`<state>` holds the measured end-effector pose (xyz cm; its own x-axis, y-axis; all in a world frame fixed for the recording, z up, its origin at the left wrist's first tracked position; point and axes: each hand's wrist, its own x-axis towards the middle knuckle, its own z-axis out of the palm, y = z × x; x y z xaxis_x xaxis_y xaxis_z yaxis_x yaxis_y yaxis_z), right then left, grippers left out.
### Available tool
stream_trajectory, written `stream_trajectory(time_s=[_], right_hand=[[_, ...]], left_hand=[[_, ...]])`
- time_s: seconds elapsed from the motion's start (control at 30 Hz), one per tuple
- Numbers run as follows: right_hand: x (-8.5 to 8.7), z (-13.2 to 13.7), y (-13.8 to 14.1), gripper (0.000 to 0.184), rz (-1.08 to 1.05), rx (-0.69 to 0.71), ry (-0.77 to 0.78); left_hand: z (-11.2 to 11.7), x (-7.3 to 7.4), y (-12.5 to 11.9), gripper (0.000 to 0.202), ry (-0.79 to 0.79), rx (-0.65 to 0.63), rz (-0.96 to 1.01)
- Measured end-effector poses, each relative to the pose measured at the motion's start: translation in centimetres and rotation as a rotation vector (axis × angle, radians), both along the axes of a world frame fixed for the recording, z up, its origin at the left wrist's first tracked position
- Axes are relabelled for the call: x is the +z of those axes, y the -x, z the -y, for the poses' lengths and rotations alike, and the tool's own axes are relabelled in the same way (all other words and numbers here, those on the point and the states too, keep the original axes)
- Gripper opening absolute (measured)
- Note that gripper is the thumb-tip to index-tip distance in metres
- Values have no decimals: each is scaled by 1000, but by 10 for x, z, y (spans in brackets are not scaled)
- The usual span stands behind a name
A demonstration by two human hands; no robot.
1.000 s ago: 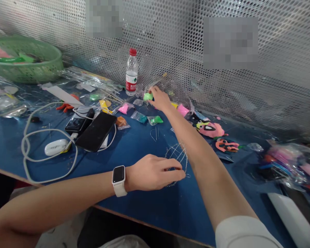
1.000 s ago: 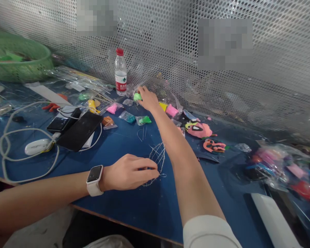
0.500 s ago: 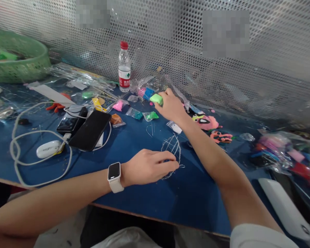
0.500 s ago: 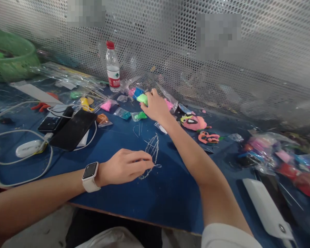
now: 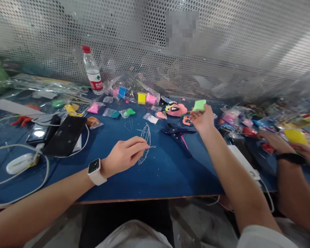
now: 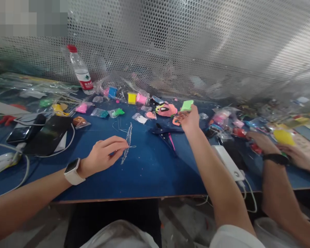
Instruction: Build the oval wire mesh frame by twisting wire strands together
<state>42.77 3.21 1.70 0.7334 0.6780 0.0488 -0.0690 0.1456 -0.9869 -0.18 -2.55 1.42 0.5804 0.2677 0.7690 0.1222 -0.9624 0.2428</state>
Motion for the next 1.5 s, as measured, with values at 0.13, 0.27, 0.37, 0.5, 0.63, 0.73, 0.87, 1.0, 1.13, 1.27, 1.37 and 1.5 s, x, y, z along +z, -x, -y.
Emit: stream_trajectory(time_s=[0.13, 0.27, 0.37, 0.5, 0.63, 0.73, 0.87, 1.0, 1.13, 1.27, 1.37, 1.5], right_hand=[[25, -8, -51, 50, 49, -149, -139], [28, -11, -62, 40, 170, -230, -318], [16, -6, -23, 30, 178, -166, -320], [28, 27, 75, 21, 388, 126, -283], [48, 84, 174, 6, 784, 498, -294], [36, 116, 214, 14, 1110, 638, -395], [8, 124, 220, 25, 1228, 544, -512], [1, 118, 209, 38, 1096, 608, -470], [2, 112, 202, 43, 1111, 630, -527], [-2, 111, 200, 36, 1098, 602, -544], [-4, 113, 202, 27, 1028, 628, -461], [-3, 116, 204, 19, 985, 681, -394]], left_hand=[[1, 1, 0, 16, 1, 5, -5], [1, 1, 1, 16, 2, 15, -9], [1, 1, 1, 17, 2, 11, -12], [1, 1, 1, 16, -16, 22, -7], [1, 2, 1, 16, -3, 61, 2], [1, 4, 2, 16, 43, 80, -7], [2, 6, 3, 14, 58, 91, -8], [3, 7, 1, 14, 88, 108, 4], [4, 10, 0, 13, 149, 100, 22], [3, 11, 0, 11, 158, 82, 13], [2, 10, 1, 9, 125, 71, 12], [1, 9, 2, 12, 76, 62, 20]])
